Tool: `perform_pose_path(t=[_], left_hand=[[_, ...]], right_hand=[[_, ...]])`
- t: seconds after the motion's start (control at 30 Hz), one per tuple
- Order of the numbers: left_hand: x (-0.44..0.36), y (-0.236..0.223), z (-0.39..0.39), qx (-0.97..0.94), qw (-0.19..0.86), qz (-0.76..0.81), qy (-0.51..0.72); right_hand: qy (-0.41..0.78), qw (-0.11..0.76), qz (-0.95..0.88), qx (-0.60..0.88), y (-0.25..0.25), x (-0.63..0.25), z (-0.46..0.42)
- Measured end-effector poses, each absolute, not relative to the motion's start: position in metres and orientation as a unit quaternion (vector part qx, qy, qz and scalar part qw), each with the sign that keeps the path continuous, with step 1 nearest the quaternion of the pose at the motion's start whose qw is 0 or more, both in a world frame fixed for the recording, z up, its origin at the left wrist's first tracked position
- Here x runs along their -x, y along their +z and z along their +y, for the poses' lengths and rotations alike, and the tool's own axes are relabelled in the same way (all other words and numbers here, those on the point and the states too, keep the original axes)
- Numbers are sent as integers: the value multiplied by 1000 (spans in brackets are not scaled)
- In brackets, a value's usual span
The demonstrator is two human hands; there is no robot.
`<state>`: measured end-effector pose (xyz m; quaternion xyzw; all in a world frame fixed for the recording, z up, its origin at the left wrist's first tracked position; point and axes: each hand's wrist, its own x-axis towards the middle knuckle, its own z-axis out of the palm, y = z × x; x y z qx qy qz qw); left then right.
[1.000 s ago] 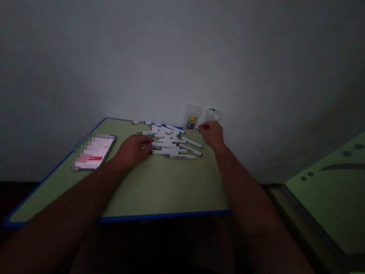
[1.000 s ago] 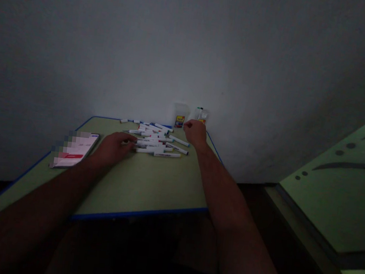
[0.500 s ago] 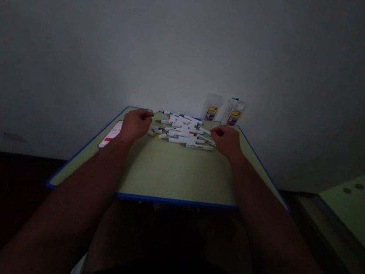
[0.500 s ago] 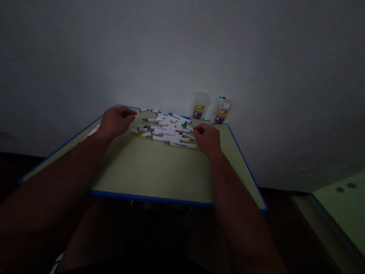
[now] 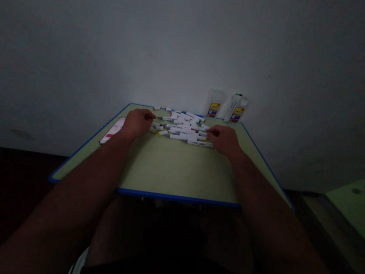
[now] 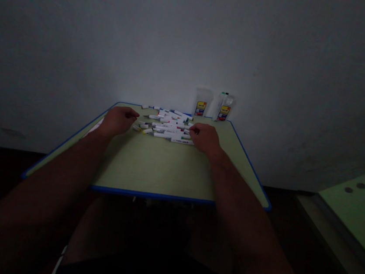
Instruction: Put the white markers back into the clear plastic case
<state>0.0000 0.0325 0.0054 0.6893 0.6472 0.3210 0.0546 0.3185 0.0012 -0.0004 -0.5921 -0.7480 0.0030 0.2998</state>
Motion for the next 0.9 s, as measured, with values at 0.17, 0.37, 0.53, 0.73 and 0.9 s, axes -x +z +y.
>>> perform_pose_path(t=[0.17,0.37,0.53,0.73,0.9], left_hand=[[-1,5,32,-699,44,648,299],[-1,5,31,-713,47,651,257],[-2,8,29,-715,55,660,227],[0,8,30,-721,64,659,206],[1,5,31,-724,60,657,203]], right_hand=[[15,262,-771,581,-2,-318,0],[17,228,-790,568,-3,-318,1],[26,217,-791,572,-4,-317,1],[39,209,-795,568,-3,-315,-1],[39,206,-798,565,-3,-315,-2]])
